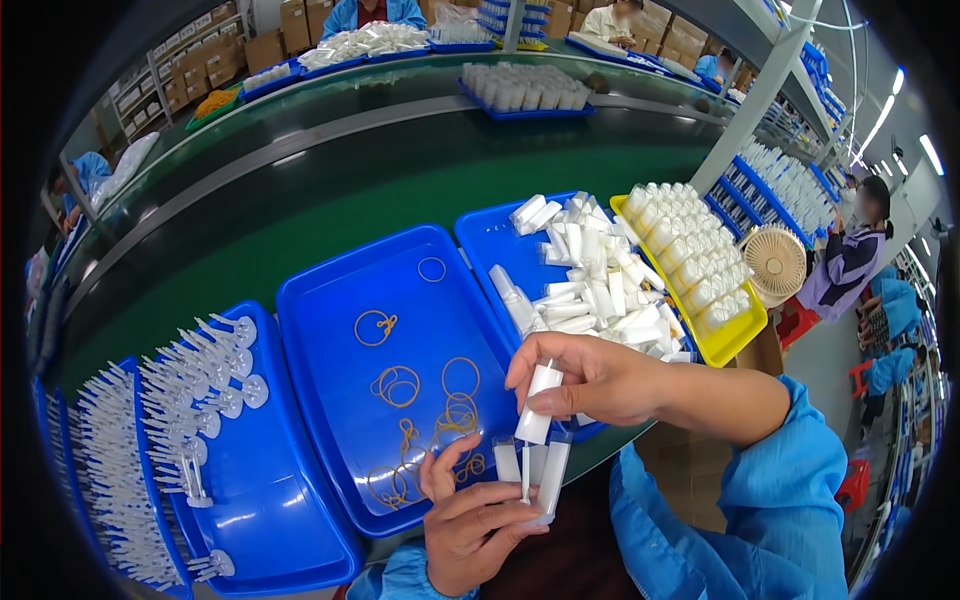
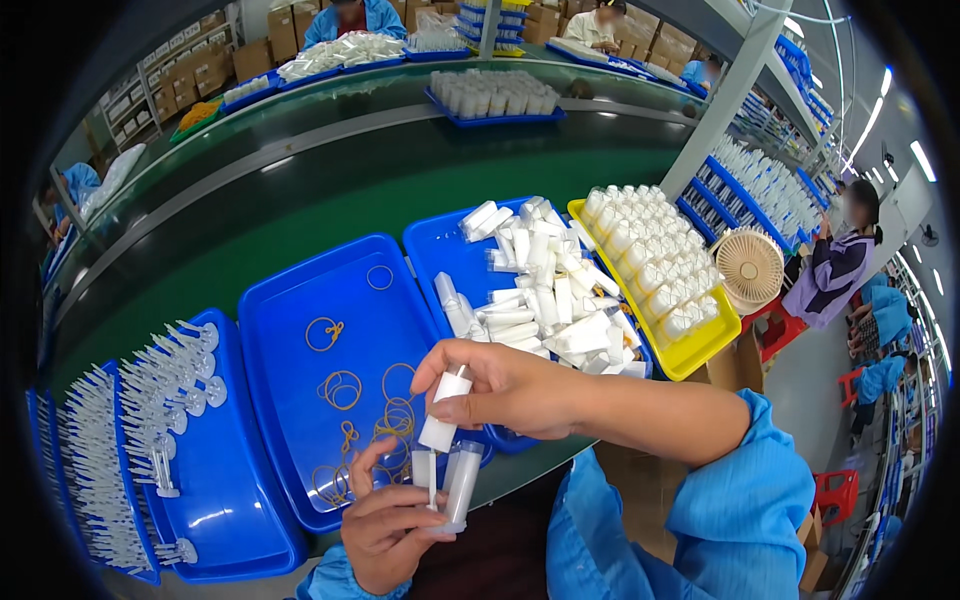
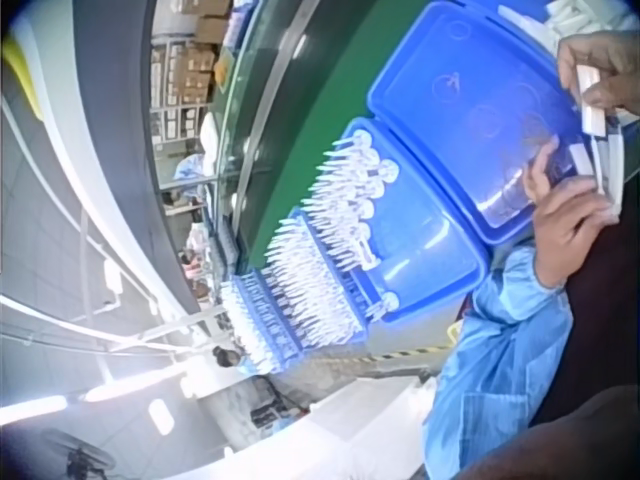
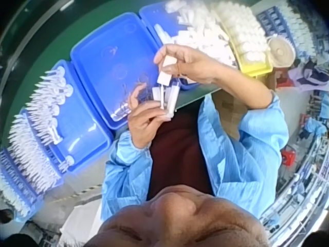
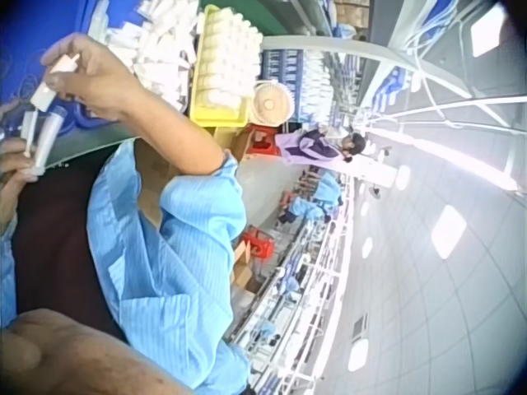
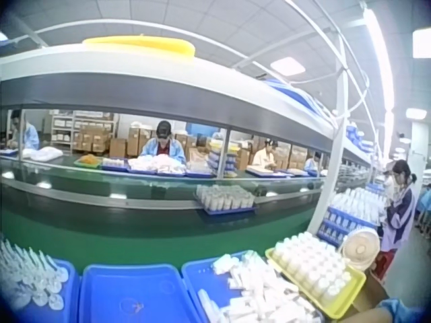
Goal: Assembling small white plastic components by inserting internal pieces and securing with rubber bands at a factory workstation.
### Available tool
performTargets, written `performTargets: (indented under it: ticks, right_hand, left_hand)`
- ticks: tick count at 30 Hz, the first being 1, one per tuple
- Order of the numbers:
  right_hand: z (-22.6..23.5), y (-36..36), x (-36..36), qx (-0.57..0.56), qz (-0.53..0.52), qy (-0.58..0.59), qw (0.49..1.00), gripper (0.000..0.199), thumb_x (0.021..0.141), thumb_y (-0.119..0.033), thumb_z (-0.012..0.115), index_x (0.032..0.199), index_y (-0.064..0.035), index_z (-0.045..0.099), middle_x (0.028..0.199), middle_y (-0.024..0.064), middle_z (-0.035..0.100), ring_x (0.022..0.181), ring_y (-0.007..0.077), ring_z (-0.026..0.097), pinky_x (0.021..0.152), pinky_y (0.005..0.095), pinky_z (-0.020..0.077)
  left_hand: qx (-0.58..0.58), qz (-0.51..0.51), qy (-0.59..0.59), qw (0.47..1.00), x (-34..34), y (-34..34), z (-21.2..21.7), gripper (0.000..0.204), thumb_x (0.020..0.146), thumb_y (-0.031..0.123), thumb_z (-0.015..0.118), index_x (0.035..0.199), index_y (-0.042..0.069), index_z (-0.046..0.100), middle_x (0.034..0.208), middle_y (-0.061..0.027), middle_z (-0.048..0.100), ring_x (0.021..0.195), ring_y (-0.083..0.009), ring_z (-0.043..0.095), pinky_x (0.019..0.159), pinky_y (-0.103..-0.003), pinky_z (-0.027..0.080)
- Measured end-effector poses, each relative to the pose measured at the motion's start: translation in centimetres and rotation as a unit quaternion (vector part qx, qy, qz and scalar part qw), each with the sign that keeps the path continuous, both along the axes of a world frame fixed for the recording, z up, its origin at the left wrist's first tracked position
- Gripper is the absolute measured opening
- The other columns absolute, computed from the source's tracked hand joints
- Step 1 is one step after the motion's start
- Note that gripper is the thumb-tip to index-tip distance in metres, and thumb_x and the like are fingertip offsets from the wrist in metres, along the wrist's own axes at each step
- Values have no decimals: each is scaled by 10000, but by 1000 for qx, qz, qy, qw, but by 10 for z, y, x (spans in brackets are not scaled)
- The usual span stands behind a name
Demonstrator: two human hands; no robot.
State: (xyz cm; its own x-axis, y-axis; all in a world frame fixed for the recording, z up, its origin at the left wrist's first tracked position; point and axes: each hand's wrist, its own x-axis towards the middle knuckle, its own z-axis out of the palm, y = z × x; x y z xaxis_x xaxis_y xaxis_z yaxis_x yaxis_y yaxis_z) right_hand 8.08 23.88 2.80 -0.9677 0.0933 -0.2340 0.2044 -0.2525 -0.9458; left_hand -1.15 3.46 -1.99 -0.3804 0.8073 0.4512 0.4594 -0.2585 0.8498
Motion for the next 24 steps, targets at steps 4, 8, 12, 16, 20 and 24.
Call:
performTargets:
  ticks: [4,8,12,16,20,24]
  right_hand:
    - [11,-1,2,134,54,-31,989,179,900,-140,528,1038,-49,460,888,46,540,802,94,534,687,250,433]
    - [17,2,5,472,112,68,872,176,914,-200,499,988,-47,451,844,92,545,778,171,547,676,322,426]
    - [28,7,3,287,151,-35,945,169,920,-215,478,960,-52,457,829,108,557,770,204,550,662,340,419]
    - [19,5,4,315,138,-17,939,168,925,-221,464,948,-55,465,800,111,553,751,204,543,660,340,420]
    - [20,0,2,268,173,-31,947,184,933,-235,457,955,-53,468,843,109,551,788,217,525,700,336,403]
    - [17,-12,-1,326,217,-69,918,197,933,-252,453,968,-59,472,868,114,545,845,250,483,775,362,362]
  left_hand:
    - [-34,-46,-12,998,-2,-1,-14,143,644,198,765,776,192,710,845,50,662,1146,-310,447,1015,-488,139]
    - [-63,-33,4,997,-4,2,-17,162,614,241,770,766,218,722,851,64,658,1140,-305,449,1010,-485,128]
    - [-31,-7,76,997,2,1,6,138,569,185,783,652,134,685,858,-3,647,1102,-356,467,961,-489,252]
    - [-27,-22,89,995,-2,3,-4,218,624,239,764,833,224,703,1008,7,605,1143,-331,428,997,-489,171]
    - [-21,4,54,998,3,-1,-7,127,606,294,787,711,294,715,1134,-14,520,1190,-353,345,1000,-518,123]
    - [33,54,84,994,-3,0,-18,459,588,336,813,1007,276,636,1264,-135,375,1206,-403,307,984,-557,171]
